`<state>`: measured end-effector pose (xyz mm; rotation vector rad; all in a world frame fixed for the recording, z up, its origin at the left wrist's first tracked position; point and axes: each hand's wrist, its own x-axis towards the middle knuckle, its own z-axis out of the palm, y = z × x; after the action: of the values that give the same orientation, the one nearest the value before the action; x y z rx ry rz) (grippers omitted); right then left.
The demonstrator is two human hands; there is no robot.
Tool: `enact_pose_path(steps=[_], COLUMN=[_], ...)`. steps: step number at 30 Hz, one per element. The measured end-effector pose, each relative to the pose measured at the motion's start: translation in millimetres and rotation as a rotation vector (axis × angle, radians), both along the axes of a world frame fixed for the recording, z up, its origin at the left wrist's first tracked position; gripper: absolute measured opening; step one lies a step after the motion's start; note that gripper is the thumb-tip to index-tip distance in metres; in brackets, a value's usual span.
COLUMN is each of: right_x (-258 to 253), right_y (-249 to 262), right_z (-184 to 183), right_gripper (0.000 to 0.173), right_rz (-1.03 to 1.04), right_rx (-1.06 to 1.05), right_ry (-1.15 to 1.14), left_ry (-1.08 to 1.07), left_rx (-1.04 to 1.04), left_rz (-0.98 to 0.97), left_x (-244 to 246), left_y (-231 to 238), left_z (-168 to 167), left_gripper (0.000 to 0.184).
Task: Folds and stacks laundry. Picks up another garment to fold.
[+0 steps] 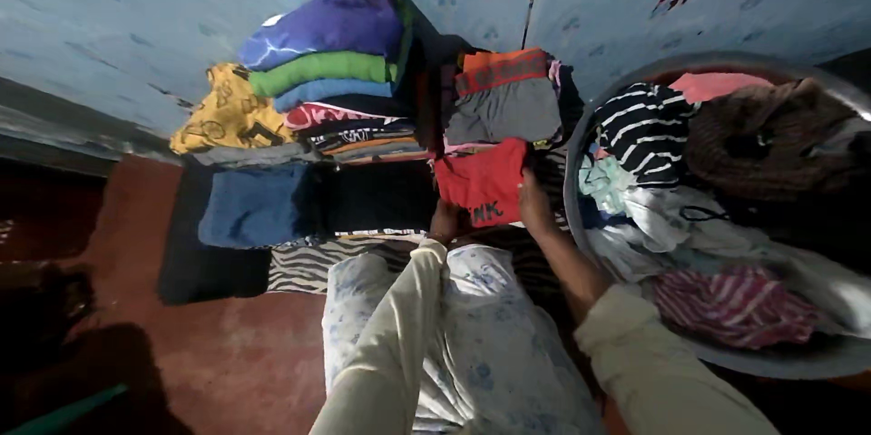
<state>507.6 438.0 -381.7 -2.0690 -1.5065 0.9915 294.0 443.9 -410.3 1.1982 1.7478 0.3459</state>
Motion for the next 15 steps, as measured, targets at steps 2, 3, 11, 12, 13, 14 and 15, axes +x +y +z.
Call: enact_pose_path(steps=[2,3,11,12,13,14,15], right_x=[-3.2,-2.5,2.6,3.0,4.0,5.4,6.2], right_y=[5.1,7.0,-5.7,-6.1,-5.8,-5.5,-6.3], right_z=[-19.2,-22.4,-8.0,-10.7,-9.5,-4.9,0.7], right_gripper=[0.049,0.048,0.045,0.045,0.045,0.046,0.046], right_rz=[-0.017,-0.039,-0.151,-0.163,-0.165,-0.161,-0.161], right_rx=[-0.16,-0.185,-0.03,-0.034,-0.027,-0.007,0.018], right_ry=[-0.039,-0.039,0.086,0.095,0.096,0.089,0.082], left_ry=[0.06,0.051,-0.028,-0.029,-0.033,-0.039,-0.045], left_rx=[-0.09,-0.082,0.065,0.076,0.104,0.144,0.172], left_rz=[-0.015,-0.012,0.034,0.045,0.042,0.038,0.04], left_x=[-0.9,-1.0,0.2,2.9,4.0,4.3,4.3], left_y=[-0.1,0.8,-5.6,-6.5,-6.2,-5.6,-6.1], left_z=[-13.2,-11.3,4.9,8.5,10.8,11.1,11.8], left_gripper=[0.049,0.048,0.04,0.04,0.04,0.039,0.039])
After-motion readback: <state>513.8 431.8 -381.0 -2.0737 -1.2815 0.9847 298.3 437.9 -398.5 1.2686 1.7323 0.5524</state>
